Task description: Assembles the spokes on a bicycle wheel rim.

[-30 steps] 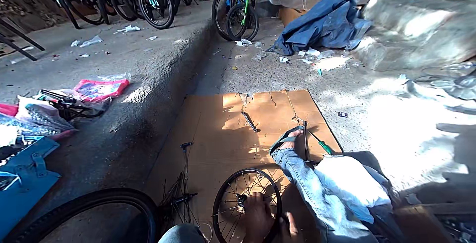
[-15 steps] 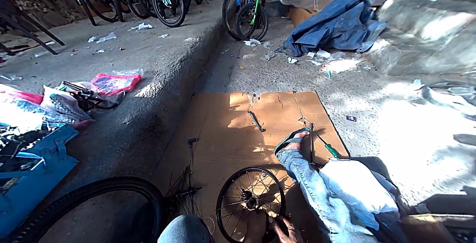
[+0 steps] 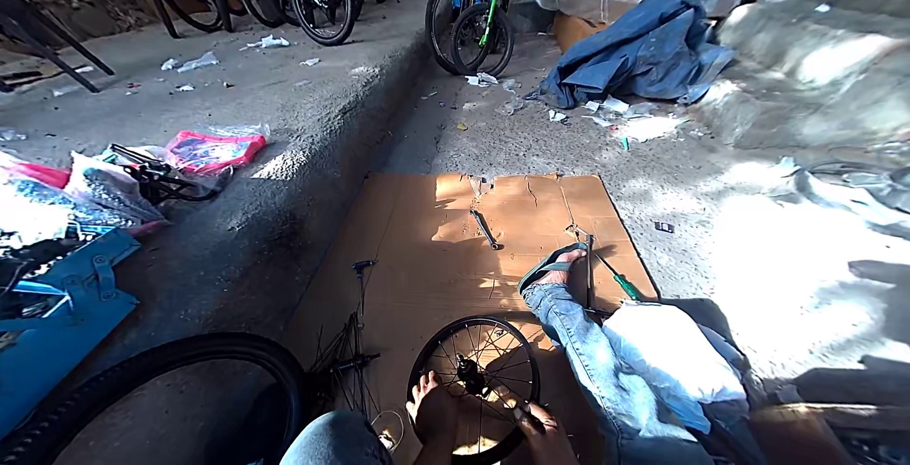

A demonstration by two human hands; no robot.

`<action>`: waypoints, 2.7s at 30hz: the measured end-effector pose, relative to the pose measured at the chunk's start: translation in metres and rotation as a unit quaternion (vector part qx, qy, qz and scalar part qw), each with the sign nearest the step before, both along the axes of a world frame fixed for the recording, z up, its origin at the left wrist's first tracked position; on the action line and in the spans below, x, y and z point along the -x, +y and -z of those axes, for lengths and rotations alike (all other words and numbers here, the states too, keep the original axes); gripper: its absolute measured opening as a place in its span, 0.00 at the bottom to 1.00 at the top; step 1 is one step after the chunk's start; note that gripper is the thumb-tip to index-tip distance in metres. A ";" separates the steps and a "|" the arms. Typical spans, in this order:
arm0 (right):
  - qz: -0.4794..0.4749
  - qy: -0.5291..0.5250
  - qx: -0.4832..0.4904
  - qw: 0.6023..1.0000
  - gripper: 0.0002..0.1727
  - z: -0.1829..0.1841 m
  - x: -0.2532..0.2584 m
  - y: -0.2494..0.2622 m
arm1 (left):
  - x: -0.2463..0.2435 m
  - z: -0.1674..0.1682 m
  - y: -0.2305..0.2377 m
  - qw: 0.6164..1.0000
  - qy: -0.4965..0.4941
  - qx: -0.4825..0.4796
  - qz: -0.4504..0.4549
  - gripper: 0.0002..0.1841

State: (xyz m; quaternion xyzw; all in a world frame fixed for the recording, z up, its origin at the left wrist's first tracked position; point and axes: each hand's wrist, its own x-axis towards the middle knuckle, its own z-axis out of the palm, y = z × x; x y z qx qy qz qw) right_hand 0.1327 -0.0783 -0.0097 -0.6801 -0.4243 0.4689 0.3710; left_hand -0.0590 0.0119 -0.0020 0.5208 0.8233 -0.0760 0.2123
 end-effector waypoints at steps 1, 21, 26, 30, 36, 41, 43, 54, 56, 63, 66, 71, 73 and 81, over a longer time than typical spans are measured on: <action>0.002 0.003 -0.001 1.000 0.11 0.000 0.001 0.000 | 0.001 0.002 -0.001 1.000 0.016 0.001 0.022 0.26; 0.063 0.037 -0.065 0.995 0.09 -0.004 0.033 -0.023 | -0.041 -0.018 -0.023 0.739 -0.567 0.079 -0.356 0.13; 0.066 0.067 -0.037 0.995 0.08 -0.005 0.035 -0.024 | -0.039 -0.017 -0.019 0.718 -0.571 0.088 -0.389 0.24; 0.031 0.082 -0.019 0.996 0.15 -0.002 0.028 -0.025 | -0.036 -0.011 -0.021 0.753 -0.568 0.086 -0.321 0.16; 0.013 0.029 -0.013 0.999 0.16 0.000 0.014 -0.021 | -0.021 -0.009 -0.017 0.774 -0.556 0.135 -0.271 0.13; 0.009 -0.011 -0.008 1.000 0.36 -0.004 0.005 -0.013 | -0.024 -0.004 -0.019 0.771 -0.574 0.134 -0.241 0.09; 0.011 0.001 -0.039 0.999 0.44 -0.002 0.002 -0.010 | -0.027 -0.005 -0.024 0.768 -0.571 0.145 -0.252 0.15; -0.132 -0.243 0.220 0.935 0.24 0.010 -0.052 0.035 | -0.060 0.010 -0.039 0.673 -0.666 0.079 -0.313 0.15; -0.174 -0.294 0.243 0.908 0.29 0.034 -0.051 0.036 | -0.065 0.008 -0.041 0.695 -0.642 0.072 -0.316 0.17; -0.177 -0.335 0.262 0.887 0.35 0.069 -0.038 0.038 | -0.070 0.013 -0.044 0.735 -0.606 0.060 -0.299 0.17; -0.187 -0.355 0.255 0.880 0.29 0.067 -0.038 0.039 | -0.072 0.014 -0.040 0.705 -0.634 0.052 -0.315 0.18; -0.216 -0.384 0.257 0.860 0.23 0.055 -0.034 0.044 | -0.076 0.017 -0.038 0.696 -0.643 0.031 -0.319 0.16; -0.238 -0.408 0.256 0.843 0.22 0.050 -0.034 0.047 | -0.077 0.015 -0.037 0.690 -0.647 0.026 -0.323 0.16; -0.194 -0.379 0.264 0.866 0.23 0.057 -0.055 0.047 | -0.081 0.021 -0.037 0.694 -0.646 0.005 -0.318 0.15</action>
